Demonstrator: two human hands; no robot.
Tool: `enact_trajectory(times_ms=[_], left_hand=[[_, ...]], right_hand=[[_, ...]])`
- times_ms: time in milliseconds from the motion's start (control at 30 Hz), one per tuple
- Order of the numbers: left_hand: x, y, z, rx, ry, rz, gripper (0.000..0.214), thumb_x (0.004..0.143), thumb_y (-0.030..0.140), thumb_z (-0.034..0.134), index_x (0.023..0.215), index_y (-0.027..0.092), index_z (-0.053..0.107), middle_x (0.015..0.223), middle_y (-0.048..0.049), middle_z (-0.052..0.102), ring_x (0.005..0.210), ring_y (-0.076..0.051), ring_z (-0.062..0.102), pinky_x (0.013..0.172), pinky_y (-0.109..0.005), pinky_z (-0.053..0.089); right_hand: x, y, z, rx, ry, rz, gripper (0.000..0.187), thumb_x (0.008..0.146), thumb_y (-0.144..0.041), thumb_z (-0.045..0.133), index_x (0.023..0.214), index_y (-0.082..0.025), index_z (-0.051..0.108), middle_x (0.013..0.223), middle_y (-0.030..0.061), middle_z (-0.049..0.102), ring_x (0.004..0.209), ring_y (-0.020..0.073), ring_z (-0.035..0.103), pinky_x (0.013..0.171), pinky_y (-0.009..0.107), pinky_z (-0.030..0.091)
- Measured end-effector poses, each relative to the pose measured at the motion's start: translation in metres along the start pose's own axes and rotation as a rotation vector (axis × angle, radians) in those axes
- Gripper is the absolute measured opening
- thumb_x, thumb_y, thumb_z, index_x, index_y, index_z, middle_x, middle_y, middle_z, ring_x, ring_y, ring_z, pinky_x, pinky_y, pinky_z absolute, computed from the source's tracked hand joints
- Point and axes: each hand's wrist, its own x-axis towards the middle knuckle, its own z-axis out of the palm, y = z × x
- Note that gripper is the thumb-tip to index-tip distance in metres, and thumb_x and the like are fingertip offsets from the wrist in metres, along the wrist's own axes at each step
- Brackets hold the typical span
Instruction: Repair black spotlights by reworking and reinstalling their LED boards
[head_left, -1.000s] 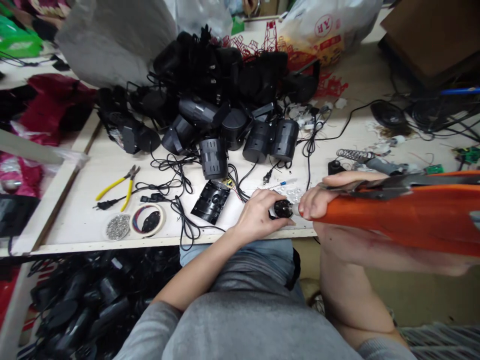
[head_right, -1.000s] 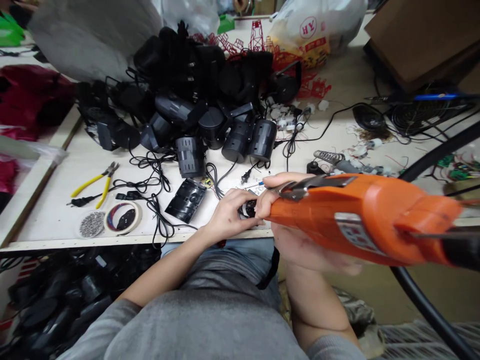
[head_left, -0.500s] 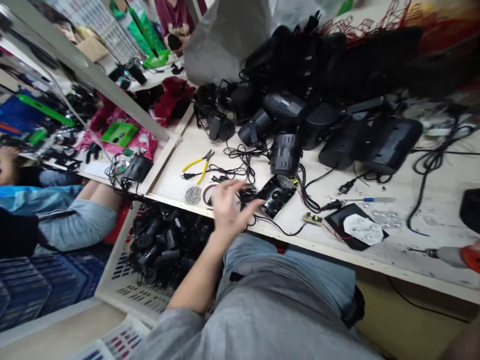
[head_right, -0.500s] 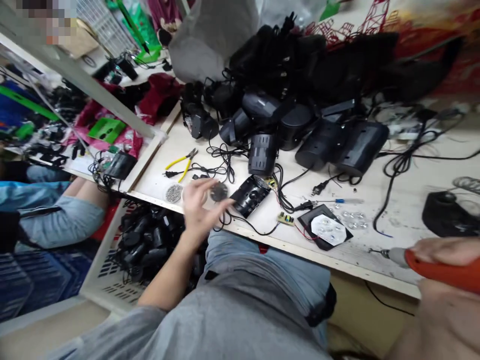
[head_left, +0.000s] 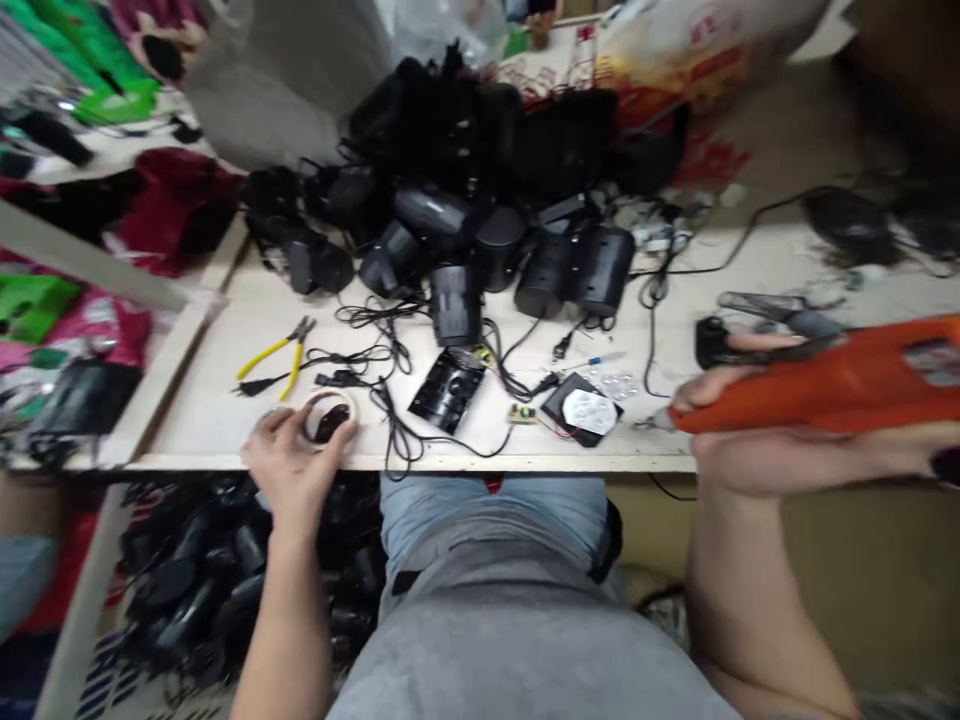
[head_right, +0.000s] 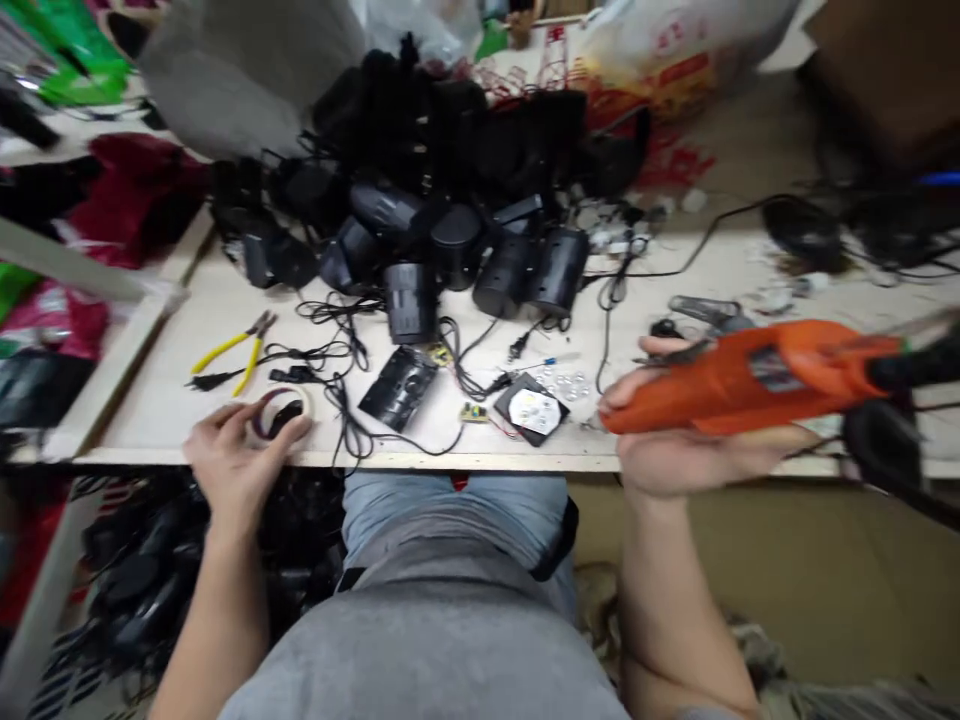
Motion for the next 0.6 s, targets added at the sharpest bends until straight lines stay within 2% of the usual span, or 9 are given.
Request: enact_trajectory(times_ms=[33,100,167,200,267,333,367,467,600], left_hand=[[0.003,0.011,-0.003,-0.015,0.037,0.015,0.046,0.075,0.054,0.079,0.107,0.022,0.073,0.113,-0.0132,0.061,0.113,-0.039,0.058,0.106,-0.058,0.040],[0.006,0.046,-0.006,-0.083,0.091,0.097,0.042,0.080,0.049,0.078,0.112,0.024,0.072,0.114,-0.0118,0.062,0.114,-0.037,0.057,0.108,-0.057,0.038],[0.004,0.096,-0.002,-0.240,0.058,0.277,0.030,0.083,0.042,0.077,0.109,0.026,0.072,0.110,-0.0086,0.063,0.109,-0.032,0.059,0.103,-0.052,0.042],[0.002,0.125,0.004,-0.322,-0.011,0.388,0.025,0.085,0.038,0.076,0.106,0.026,0.073,0.110,-0.0078,0.064,0.107,-0.030,0.059,0.100,-0.050,0.043],[-0.006,0.184,0.022,-0.447,-0.245,0.646,0.018,0.088,0.035,0.072,0.103,0.025,0.074,0.115,-0.0078,0.066,0.109,-0.029,0.058,0.098,-0.047,0.043],[-0.012,0.235,0.044,-0.446,-0.522,0.871,0.018,0.089,0.036,0.071,0.101,0.023,0.076,0.123,-0.0081,0.065,0.115,-0.029,0.054,0.097,-0.046,0.041],[-0.014,0.257,0.053,-0.394,-0.648,0.935,0.019,0.089,0.035,0.072,0.102,0.022,0.077,0.128,-0.0082,0.064,0.119,-0.030,0.051,0.097,-0.046,0.039],[-0.015,0.299,0.074,-0.277,-0.884,1.013,0.014,0.089,0.031,0.070,0.094,0.020,0.078,0.130,-0.0079,0.064,0.120,-0.031,0.048,0.095,-0.045,0.036],[-0.010,0.317,0.086,-0.260,-0.989,1.004,0.012,0.088,0.026,0.068,0.088,0.021,0.079,0.126,-0.0054,0.065,0.117,-0.029,0.049,0.092,-0.044,0.034]], right_hand=[[0.003,0.002,0.003,-0.082,0.031,-0.125,0.079,0.068,-0.091,0.051,0.083,-0.018,0.076,0.063,0.0026,0.067,0.037,0.0142,0.058,0.027,0.024,0.042],[0.005,0.006,0.004,-0.146,0.020,-0.269,0.085,0.078,-0.088,0.041,0.085,-0.011,0.076,0.056,0.0057,0.063,0.034,0.0147,0.055,0.026,0.024,0.038],[0.005,0.009,0.003,-0.092,-0.055,-0.285,0.089,0.083,-0.087,0.036,0.090,-0.009,0.076,0.056,0.0068,0.063,0.037,0.0156,0.057,0.029,0.024,0.039],[0.005,0.009,0.002,-0.048,-0.084,-0.289,0.091,0.083,-0.089,0.033,0.093,-0.009,0.075,0.057,0.0070,0.063,0.039,0.0158,0.058,0.030,0.024,0.040],[0.003,0.008,0.002,-0.009,-0.096,-0.300,0.098,0.081,-0.093,0.025,0.095,-0.009,0.075,0.058,0.0074,0.063,0.039,0.0157,0.057,0.030,0.024,0.039],[0.003,0.003,0.006,-0.070,-0.012,-0.305,0.102,0.078,-0.096,0.022,0.091,-0.009,0.074,0.057,0.0071,0.062,0.035,0.0159,0.055,0.029,0.026,0.037],[0.002,0.000,0.009,-0.127,0.039,-0.293,0.102,0.076,-0.098,0.022,0.089,-0.010,0.074,0.056,0.0066,0.060,0.034,0.0164,0.054,0.029,0.028,0.038],[0.003,-0.013,0.020,-0.231,0.143,-0.282,0.100,0.074,-0.099,0.022,0.083,-0.014,0.074,0.050,0.0029,0.054,0.032,0.0176,0.051,0.029,0.031,0.038],[0.007,-0.022,0.027,-0.237,0.169,-0.299,0.099,0.072,-0.100,0.022,0.079,-0.016,0.074,0.048,0.0013,0.051,0.032,0.0183,0.051,0.029,0.031,0.037]])
